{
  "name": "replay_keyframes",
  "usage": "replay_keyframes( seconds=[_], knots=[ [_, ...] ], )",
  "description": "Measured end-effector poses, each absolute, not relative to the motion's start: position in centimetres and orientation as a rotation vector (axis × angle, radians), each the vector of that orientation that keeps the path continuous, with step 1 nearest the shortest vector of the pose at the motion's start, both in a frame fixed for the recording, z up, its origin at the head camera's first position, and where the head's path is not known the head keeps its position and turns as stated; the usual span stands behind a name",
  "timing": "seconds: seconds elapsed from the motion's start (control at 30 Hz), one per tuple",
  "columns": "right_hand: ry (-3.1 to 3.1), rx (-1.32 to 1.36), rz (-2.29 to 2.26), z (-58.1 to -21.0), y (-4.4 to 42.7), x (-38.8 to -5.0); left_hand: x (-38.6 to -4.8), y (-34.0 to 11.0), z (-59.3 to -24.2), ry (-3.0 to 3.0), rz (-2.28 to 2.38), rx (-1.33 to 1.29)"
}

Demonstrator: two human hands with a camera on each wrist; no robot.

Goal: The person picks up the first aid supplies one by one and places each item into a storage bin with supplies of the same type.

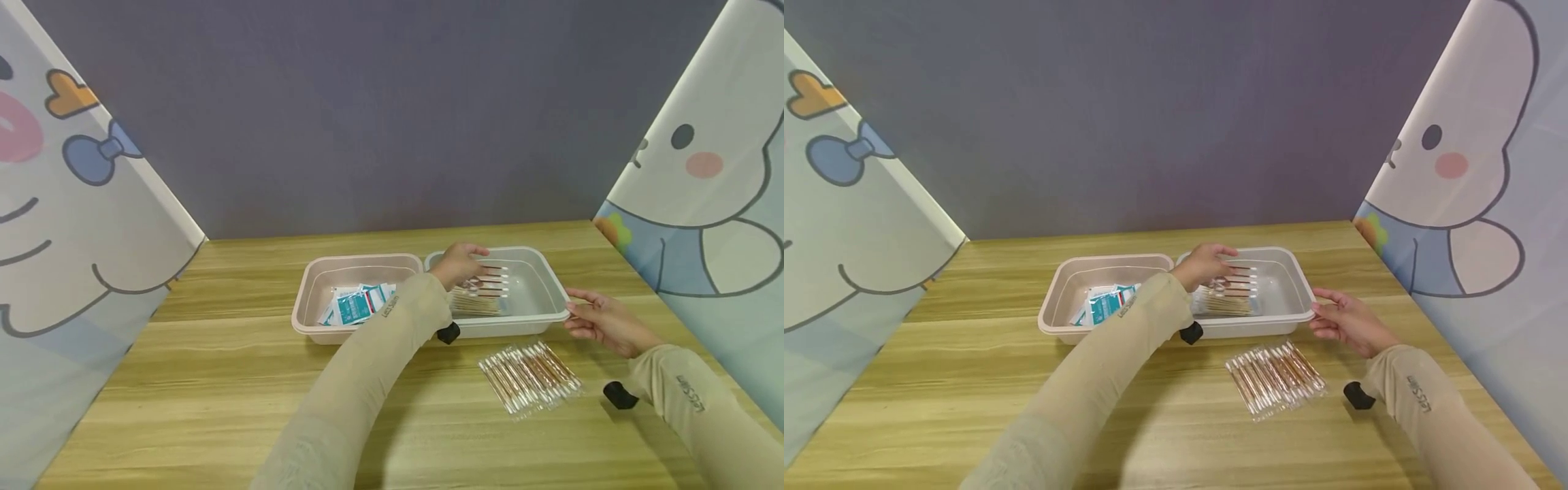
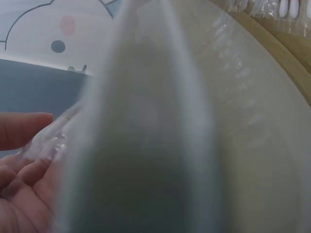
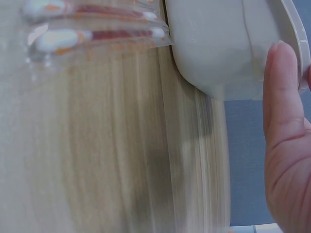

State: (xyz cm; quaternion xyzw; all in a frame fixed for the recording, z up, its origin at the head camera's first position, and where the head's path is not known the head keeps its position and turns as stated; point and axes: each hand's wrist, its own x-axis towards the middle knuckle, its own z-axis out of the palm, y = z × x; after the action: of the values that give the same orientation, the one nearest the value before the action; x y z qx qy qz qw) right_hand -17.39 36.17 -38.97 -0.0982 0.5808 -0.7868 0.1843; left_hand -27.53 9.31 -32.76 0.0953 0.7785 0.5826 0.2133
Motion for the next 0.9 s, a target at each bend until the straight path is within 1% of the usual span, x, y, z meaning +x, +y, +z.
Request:
replay_keyframes(
  seconds=[0.33,0.47,0.63,0.77,0.9],
  knots=[
    [1.632,-0.281,-2.219,-38.8,36.1,-17.3,-27.9,8.0,-32.9,2.089,1.576,0.273],
    [1.612,-0.295,-2.224,-38.8,36.2,-17.2,-27.9,7.6,-32.8,2.180,1.539,0.342],
    [1.592,-0.318,-2.226,-38.7,36.1,-17.1,-27.6,7.3,-32.4,2.262,1.481,0.550],
    [1.605,-0.300,-2.224,-38.6,35.9,-17.1,-27.1,7.5,-31.9,2.242,1.382,0.793],
    [1.608,-0.280,-2.224,-38.5,35.9,-17.1,-25.8,7.9,-31.4,2.180,1.235,1.035]
  ],
)
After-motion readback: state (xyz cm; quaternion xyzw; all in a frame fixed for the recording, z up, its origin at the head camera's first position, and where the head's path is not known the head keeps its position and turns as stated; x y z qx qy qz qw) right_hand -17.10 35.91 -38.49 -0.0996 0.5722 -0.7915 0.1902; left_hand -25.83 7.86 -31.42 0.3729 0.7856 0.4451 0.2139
